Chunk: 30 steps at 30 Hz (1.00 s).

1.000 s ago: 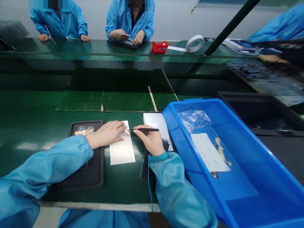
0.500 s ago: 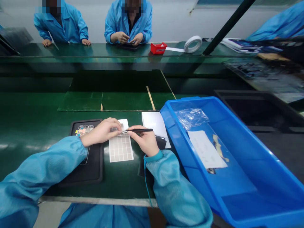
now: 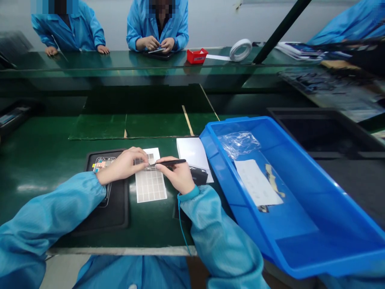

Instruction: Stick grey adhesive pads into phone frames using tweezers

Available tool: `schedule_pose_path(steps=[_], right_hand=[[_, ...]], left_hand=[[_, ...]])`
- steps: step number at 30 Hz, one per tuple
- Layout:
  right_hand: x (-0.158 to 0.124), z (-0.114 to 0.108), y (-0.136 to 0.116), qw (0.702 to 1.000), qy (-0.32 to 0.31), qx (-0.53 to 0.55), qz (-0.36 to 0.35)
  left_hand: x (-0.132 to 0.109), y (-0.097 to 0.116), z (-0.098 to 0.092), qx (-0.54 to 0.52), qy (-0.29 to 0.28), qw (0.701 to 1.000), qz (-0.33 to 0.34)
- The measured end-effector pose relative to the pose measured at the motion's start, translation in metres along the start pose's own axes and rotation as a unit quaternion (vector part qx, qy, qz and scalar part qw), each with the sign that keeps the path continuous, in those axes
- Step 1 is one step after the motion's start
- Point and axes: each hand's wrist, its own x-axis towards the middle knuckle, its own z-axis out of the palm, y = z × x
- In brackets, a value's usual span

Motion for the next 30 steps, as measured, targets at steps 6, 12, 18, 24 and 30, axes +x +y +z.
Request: schedule_pose_path(steps=[6,12,18,24,30], right_hand=[[0.000,0.000,0.000,1.000,-0.006,-0.006,0.001],[-0.001,0.001,-0.002,0.999,0.007,-0.035,-0.008],[-0.001,-0.003,-0.003,0.997,0.041,-0.058,-0.010],[0.000,-0.003,0.000,0.997,0.045,-0.058,-0.006],[0.000,-0.003,-0.003,0.992,0.062,-0.106,-0.006]], left_hand=[[-0.001,-0.002,0.001,0.018,-0.009,1.000,0.008],[-0.002,-0.002,-0.001,0.015,-0.014,1.000,0.002],[-0.027,-0.022,-0.044,0.027,0.060,0.996,-0.067],[-0.108,-0.052,-0.083,0.226,0.069,0.930,-0.280],[-0.159,-0.050,-0.068,0.151,-0.002,0.946,-0.286]])
